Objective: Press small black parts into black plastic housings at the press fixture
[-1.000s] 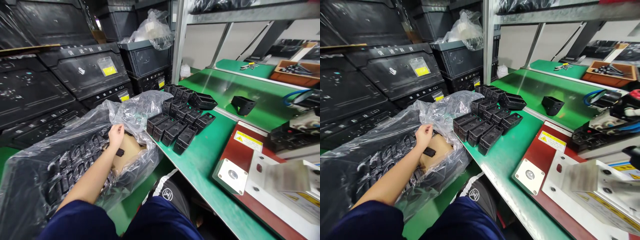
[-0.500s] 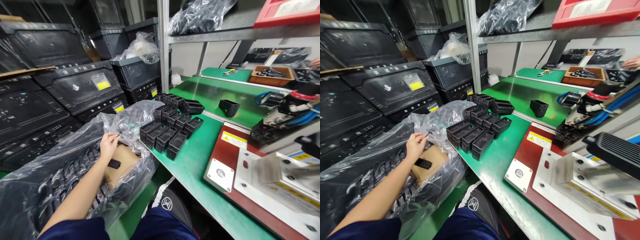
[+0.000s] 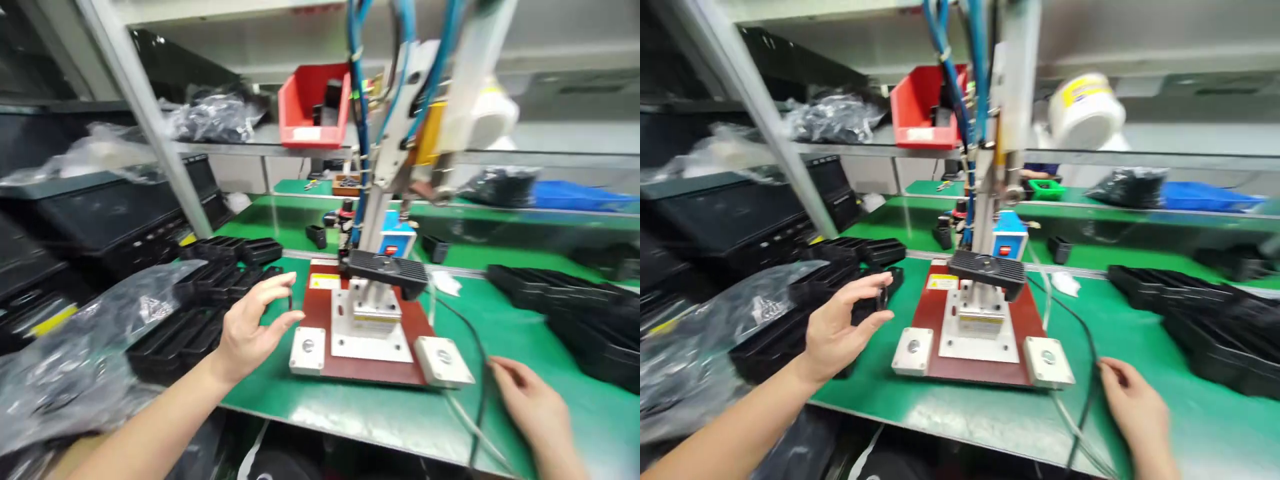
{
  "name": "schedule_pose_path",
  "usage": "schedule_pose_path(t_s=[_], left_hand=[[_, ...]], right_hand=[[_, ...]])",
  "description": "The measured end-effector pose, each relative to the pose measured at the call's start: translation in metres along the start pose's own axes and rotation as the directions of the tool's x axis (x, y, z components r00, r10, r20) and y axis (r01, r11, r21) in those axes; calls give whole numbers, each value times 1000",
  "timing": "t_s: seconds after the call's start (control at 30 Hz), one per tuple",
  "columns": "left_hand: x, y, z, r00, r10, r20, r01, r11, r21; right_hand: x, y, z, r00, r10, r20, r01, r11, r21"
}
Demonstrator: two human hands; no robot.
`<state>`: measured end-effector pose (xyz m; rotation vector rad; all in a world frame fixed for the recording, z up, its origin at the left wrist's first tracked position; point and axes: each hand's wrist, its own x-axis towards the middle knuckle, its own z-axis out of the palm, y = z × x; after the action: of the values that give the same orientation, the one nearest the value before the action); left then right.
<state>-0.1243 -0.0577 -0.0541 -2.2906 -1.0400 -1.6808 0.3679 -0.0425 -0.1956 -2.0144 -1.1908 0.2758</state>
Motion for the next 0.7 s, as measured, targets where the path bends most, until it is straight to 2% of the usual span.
schedule_pose_path(t_s=[0.07, 0.13, 0.2, 0.3, 0.4, 0.57, 0.7], left_hand=[[35, 8, 36, 993, 108, 52, -106, 994, -38], [66, 15, 64, 981, 185, 67, -183, 983, -29], [91, 20, 83, 966, 233, 116, -235, 972, 12], [111, 22, 100, 915, 259, 310, -282, 959, 32], [113, 21, 108, 855, 258, 450, -302, 953, 28], [99, 23, 110, 817, 314, 483, -452, 869, 199], [95, 34, 113, 794, 277, 542, -477, 835, 273]], right_hand=[[-1, 0, -4, 999, 26, 31, -28, 998, 51], [-2, -3, -4, 999, 20, 36, -22, 998, 58], [-4, -5, -2, 999, 18, 37, -20, 999, 48], [-5, -3, -1, 1000, -7, 28, 5, 998, 64], [-6, 1, 0, 999, -33, 7, 32, 996, 82], [-5, 3, 0, 1000, -17, 14, 16, 996, 86], [4, 22, 4, 1000, -6, 21, 5, 998, 70]])
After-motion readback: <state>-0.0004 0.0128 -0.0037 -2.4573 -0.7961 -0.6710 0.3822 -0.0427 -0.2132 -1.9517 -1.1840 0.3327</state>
